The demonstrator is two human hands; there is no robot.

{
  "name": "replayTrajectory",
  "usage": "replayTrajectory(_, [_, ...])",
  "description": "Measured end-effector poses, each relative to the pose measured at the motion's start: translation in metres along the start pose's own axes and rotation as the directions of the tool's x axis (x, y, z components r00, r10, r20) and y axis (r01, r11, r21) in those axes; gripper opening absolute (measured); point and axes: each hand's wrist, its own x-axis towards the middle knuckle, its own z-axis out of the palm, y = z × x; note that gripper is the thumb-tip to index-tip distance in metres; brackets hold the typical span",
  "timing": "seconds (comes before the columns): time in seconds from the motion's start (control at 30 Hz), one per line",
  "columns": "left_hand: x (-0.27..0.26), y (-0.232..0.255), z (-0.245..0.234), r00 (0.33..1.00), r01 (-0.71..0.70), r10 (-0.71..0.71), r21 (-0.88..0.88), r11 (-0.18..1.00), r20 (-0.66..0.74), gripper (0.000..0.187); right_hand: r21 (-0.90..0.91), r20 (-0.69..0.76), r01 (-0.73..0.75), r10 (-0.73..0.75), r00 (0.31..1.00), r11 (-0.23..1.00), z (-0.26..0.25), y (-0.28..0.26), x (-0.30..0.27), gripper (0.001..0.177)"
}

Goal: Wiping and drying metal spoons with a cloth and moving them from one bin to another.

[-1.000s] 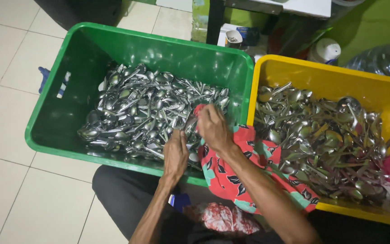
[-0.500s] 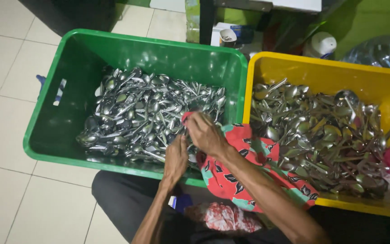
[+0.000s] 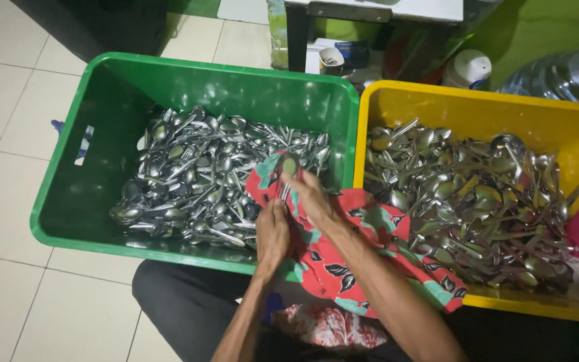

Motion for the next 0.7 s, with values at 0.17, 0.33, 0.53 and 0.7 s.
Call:
replayTrajectory(0.17, [-0.006,0.022,0.002,0.997,0.003,0.006,0.108,0.994,-0.080,0.044,-0.410,-0.232,-0.320,0.242,0.942,0.854,-0.012,0.035,0.015,0.036])
replayTrajectory(0.33, [0.002,0.012,-0.008,0.957,0.020,0.036,0.189,0.982,-0.289,0.055,-0.282,-0.208,-0.171,0.113,0.972,0.944,0.008,-0.016,-0.006,0.038])
replayTrajectory(0.53, [0.050,0.012,-0.035,0.990,0.033,-0.081,-0.361,0.932,-0.117,0.048,-0.352,0.234,0.015,0.073,0.969,0.936,0.006,-0.006,-0.026,0.031])
replayTrajectory(0.7, [0.063,0.018,-0.042,0.996,-0.016,-0.022,-0.403,0.915,-0.089,0.047,-0.271,0.314,0.051,0.038,0.948,0.961,-0.001,0.013,-0.021,0.062])
